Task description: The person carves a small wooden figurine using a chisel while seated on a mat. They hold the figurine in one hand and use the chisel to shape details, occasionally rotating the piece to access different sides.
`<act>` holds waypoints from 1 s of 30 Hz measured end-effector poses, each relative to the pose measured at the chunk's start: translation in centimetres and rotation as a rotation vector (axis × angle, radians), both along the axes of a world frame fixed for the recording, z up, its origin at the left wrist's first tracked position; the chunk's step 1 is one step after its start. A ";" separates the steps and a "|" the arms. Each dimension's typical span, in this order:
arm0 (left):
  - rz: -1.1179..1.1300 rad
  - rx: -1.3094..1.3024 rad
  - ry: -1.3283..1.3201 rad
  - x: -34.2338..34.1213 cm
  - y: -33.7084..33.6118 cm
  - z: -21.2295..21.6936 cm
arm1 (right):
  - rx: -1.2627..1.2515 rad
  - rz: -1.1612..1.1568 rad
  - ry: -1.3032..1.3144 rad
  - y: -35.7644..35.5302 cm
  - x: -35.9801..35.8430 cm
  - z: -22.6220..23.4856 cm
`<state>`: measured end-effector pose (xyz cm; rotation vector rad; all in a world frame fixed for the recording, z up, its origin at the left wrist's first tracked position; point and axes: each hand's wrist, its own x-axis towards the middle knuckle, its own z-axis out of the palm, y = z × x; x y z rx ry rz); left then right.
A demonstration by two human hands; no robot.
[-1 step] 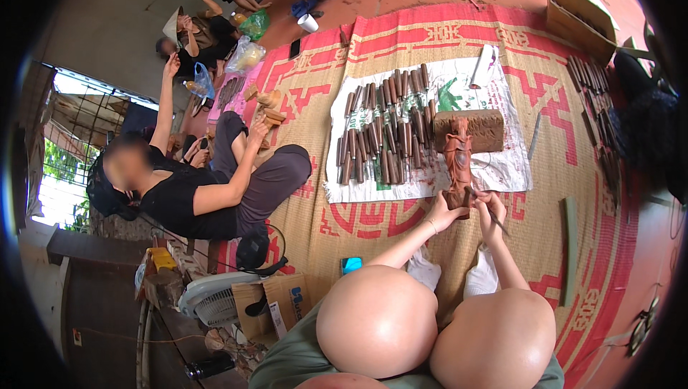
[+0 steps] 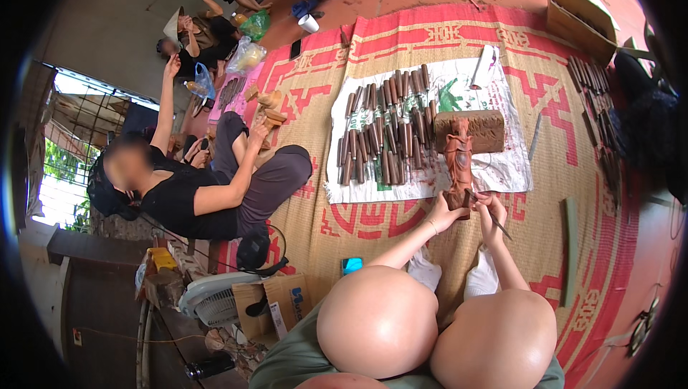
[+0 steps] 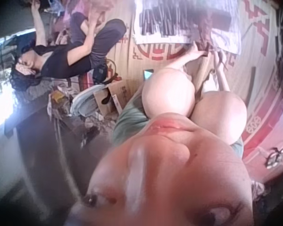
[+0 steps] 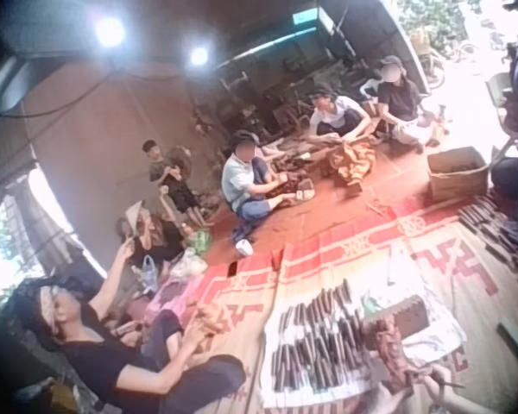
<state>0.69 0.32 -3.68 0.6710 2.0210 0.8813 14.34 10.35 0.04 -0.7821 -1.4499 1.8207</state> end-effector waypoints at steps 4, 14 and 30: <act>0.024 0.035 0.053 0.1 -0.3 -1.0 | -0.121 0.016 0.060 0.3 0.6 -0.1; 0.060 0.067 0.061 0.3 -0.3 -0.5 | -0.023 0.012 0.008 0.0 -0.5 -0.1; 0.036 0.079 0.036 0.1 0.1 0.4 | 0.058 0.027 -0.033 1.1 -0.4 -0.6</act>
